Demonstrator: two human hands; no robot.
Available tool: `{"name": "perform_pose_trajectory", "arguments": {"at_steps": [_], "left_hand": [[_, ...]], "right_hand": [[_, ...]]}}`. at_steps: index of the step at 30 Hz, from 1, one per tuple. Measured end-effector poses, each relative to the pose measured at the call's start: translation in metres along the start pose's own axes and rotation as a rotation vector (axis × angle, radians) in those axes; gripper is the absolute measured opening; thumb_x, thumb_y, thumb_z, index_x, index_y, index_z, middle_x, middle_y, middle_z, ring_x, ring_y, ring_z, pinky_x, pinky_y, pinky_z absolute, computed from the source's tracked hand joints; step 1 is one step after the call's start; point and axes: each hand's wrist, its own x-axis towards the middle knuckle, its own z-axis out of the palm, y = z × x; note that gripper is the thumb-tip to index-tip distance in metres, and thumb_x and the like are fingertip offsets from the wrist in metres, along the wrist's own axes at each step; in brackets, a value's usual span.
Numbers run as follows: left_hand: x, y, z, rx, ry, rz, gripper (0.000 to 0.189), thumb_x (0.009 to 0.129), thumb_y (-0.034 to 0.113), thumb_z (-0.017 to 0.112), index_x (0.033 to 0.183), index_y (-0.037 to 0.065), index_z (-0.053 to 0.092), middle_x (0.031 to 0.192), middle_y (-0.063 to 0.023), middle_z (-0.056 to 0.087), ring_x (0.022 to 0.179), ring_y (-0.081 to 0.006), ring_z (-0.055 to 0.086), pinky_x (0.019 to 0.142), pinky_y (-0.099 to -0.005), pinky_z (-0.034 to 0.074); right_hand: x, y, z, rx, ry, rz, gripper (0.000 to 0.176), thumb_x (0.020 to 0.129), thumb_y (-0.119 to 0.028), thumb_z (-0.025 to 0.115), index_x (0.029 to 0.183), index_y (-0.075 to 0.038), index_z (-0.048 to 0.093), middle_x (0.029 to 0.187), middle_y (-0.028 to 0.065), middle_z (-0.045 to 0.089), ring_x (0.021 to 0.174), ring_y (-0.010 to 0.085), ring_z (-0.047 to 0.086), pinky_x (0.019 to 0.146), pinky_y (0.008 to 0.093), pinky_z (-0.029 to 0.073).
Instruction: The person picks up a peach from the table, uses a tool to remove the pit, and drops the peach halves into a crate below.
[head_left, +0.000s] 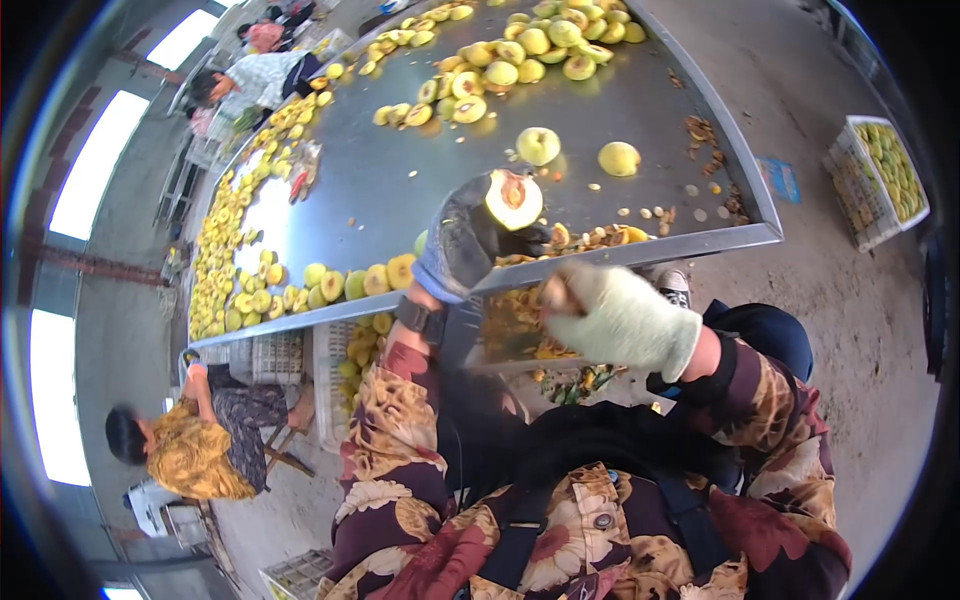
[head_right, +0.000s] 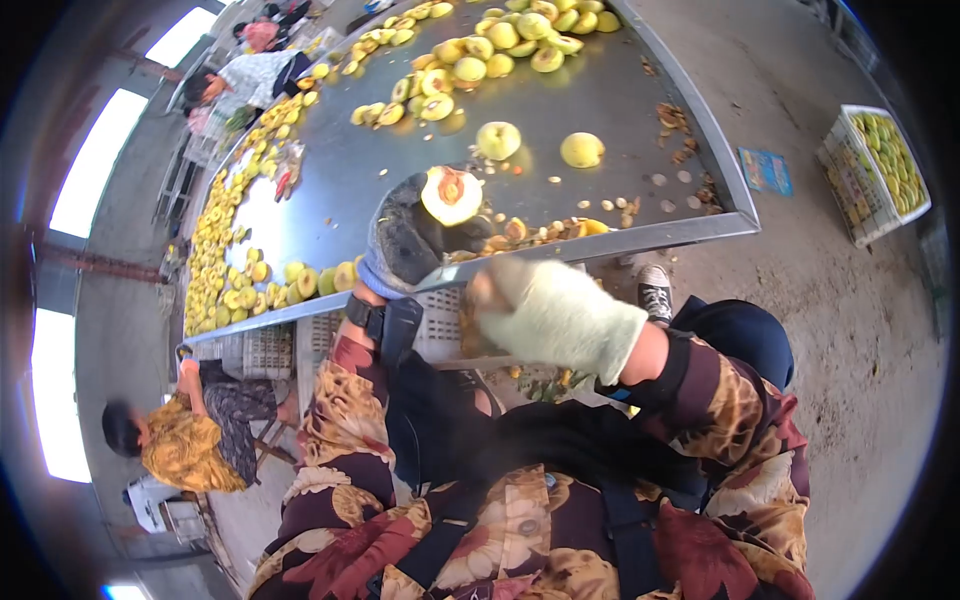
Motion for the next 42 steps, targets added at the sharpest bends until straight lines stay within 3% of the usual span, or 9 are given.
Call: {"name": "perform_pose_trajectory", "arguments": {"at_steps": [4, 9, 20, 23, 26, 29, 33, 38, 42], "left_hand": [[-0.020, 0.008, 0.012, 1.649, 0.032, 0.402, 0.042, 0.087, 0.014, 0.072, 0.123, 0.000, 0.055, 0.120, -0.0086, 0.061, 0.107, -0.0229, 0.063, 0.092, -0.0399, 0.053], [-0.024, -0.024, 0.004, 0.554, 0.374, 0.042, 0.049, 0.082, 0.000, 0.073, 0.126, 0.002, 0.051, 0.114, -0.0095, 0.062, 0.101, -0.0169, 0.063, 0.083, -0.0297, 0.055], [-0.028, -0.026, 0.030, 1.224, 0.332, 0.378, 0.042, 0.083, 0.001, 0.066, 0.122, 0.002, 0.051, 0.106, -0.0114, 0.064, 0.094, -0.0240, 0.065, 0.081, -0.0342, 0.053], [-0.028, -0.032, 0.017, 1.289, 0.290, 0.443, 0.031, 0.102, 0.018, 0.045, 0.126, 0.000, 0.053, 0.110, -0.0113, 0.063, 0.098, -0.0191, 0.063, 0.087, -0.0321, 0.052], [-0.026, -0.046, 0.010, 1.513, 0.476, 0.482, 0.052, 0.082, 0.017, 0.071, 0.124, -0.001, 0.046, 0.102, -0.0136, 0.064, 0.089, -0.0288, 0.065, 0.079, -0.0377, 0.052], [-0.029, -0.043, 0.027, 1.110, 0.505, 0.318, 0.050, 0.087, 0.024, 0.066, 0.124, -0.003, 0.047, 0.104, -0.0145, 0.064, 0.092, -0.0280, 0.063, 0.081, -0.0382, 0.051], [-0.028, -0.055, 0.018, 1.156, 0.570, 0.488, 0.040, 0.106, 0.035, 0.043, 0.120, -0.001, 0.054, 0.102, -0.0080, 0.064, 0.091, -0.0149, 0.062, 0.079, -0.0303, 0.053], [-0.023, -0.062, 0.015, 1.175, 0.623, 0.612, 0.037, 0.106, 0.032, 0.043, 0.113, -0.002, 0.057, 0.096, -0.0073, 0.066, 0.088, -0.0149, 0.062, 0.080, -0.0300, 0.053], [-0.023, -0.056, 0.006, 1.274, 0.515, 0.540, 0.035, 0.106, 0.030, 0.045, 0.113, -0.002, 0.058, 0.097, -0.0081, 0.067, 0.089, -0.0157, 0.063, 0.080, -0.0315, 0.053]], "right_hand": [[0.025, 0.009, 0.005, -0.024, 0.146, 0.015, 0.022, 0.095, -0.023, 0.054, 0.096, -0.001, 0.053, 0.075, 0.0245, 0.063, 0.073, 0.0447, 0.063, 0.064, 0.0510, 0.049], [0.031, 0.003, 0.013, -0.012, 0.155, 0.097, 0.023, 0.095, -0.024, 0.055, 0.095, -0.001, 0.053, 0.075, 0.0254, 0.063, 0.078, 0.0471, 0.062, 0.067, 0.0520, 0.048], [0.034, 0.005, 0.015, 0.051, 0.077, 0.186, 0.018, 0.089, -0.015, 0.058, 0.097, 0.001, 0.057, 0.079, 0.0248, 0.061, 0.077, 0.0438, 0.064, 0.066, 0.0466, 0.051], [0.029, 0.028, 0.028, -0.382, 0.126, -0.296, 0.016, 0.086, -0.013, 0.060, 0.092, 0.002, 0.058, 0.078, 0.0206, 0.059, 0.074, 0.0383, 0.064, 0.064, 0.0428, 0.052], [0.032, 0.042, 0.037, -0.555, 0.073, -0.440, 0.023, 0.089, -0.018, 0.061, 0.097, 0.002, 0.055, 0.073, 0.0201, 0.059, 0.072, 0.0335, 0.066, 0.059, 0.0440, 0.049], [0.029, 0.038, 0.037, -0.680, 0.048, -0.529, 0.019, 0.091, -0.018, 0.060, 0.093, 0.001, 0.056, 0.072, 0.0192, 0.060, 0.070, 0.0350, 0.065, 0.057, 0.0431, 0.049], [0.030, 0.004, 0.031, 0.365, -0.082, 0.309, 0.016, 0.094, -0.019, 0.057, 0.092, -0.003, 0.054, 0.065, 0.0080, 0.057, 0.050, 0.0203, 0.059, 0.043, 0.0336, 0.046], [0.032, 0.009, 0.028, 0.775, -0.236, 0.508, 0.018, 0.094, -0.023, 0.057, 0.090, -0.005, 0.054, 0.060, 0.0041, 0.057, 0.055, 0.0169, 0.061, 0.050, 0.0320, 0.047], [0.032, 0.011, 0.027, 0.539, -0.268, 0.435, 0.017, 0.093, -0.024, 0.057, 0.090, -0.007, 0.054, 0.062, 0.0007, 0.056, 0.050, 0.0110, 0.056, 0.043, 0.0280, 0.044]]}}
